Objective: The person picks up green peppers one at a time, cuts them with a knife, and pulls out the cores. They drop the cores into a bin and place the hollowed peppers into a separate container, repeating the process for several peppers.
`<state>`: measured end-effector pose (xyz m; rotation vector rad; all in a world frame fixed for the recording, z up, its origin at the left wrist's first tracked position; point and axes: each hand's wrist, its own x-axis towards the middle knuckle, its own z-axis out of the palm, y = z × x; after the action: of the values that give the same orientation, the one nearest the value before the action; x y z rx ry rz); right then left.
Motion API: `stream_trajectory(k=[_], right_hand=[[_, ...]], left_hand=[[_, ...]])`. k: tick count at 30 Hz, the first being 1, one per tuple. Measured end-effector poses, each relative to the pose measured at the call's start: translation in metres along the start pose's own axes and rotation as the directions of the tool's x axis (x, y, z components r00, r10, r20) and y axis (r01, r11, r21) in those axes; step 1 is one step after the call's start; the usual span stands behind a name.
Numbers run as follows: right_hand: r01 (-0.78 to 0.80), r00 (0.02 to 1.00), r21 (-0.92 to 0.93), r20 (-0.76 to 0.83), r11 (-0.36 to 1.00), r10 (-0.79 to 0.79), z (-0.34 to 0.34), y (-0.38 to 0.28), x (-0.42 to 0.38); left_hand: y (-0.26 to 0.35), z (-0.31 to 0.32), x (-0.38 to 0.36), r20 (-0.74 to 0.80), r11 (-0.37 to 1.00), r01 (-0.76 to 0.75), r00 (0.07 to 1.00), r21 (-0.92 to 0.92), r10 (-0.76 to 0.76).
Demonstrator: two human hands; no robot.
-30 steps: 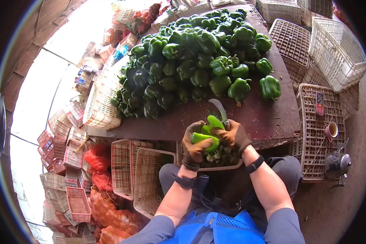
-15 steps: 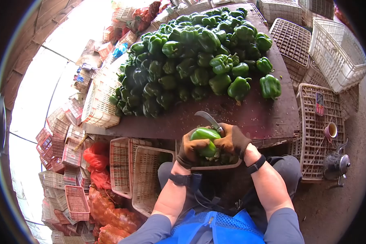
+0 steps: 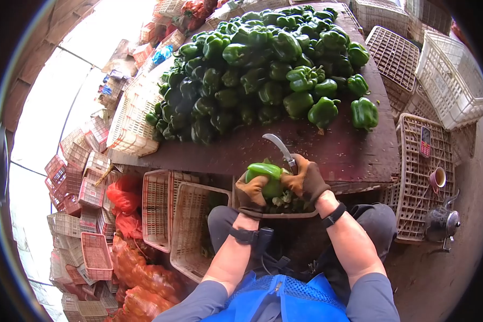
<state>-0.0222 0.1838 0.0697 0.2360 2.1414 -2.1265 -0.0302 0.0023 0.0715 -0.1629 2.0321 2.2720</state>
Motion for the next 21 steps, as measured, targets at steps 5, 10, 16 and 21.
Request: stream_trajectory(k=[5,10,16,21], right_hand=[[-0.056,0.997,0.111,-0.041,0.992,0.061,0.003,-0.002,0.003],[0.013,0.996,0.168,0.084,0.986,-0.027,0.007,0.012,0.004],[-0.033,0.989,-0.033,0.140,0.999,0.037,0.009,-0.002,-0.006],[0.003,0.978,-0.173,0.206,0.985,0.033,0.016,0.003,-0.003]], left_hand=[[0.016,-0.042,0.003,-0.090,0.979,-0.190,0.979,-0.077,0.183],[0.060,-0.154,-0.006,-0.287,0.945,-0.262,0.906,0.194,0.310],[0.049,-0.263,-0.018,-0.182,0.620,-0.035,0.941,0.784,0.284],[0.072,-0.076,-0.031,0.209,0.926,-0.107,0.977,0.362,0.031]])
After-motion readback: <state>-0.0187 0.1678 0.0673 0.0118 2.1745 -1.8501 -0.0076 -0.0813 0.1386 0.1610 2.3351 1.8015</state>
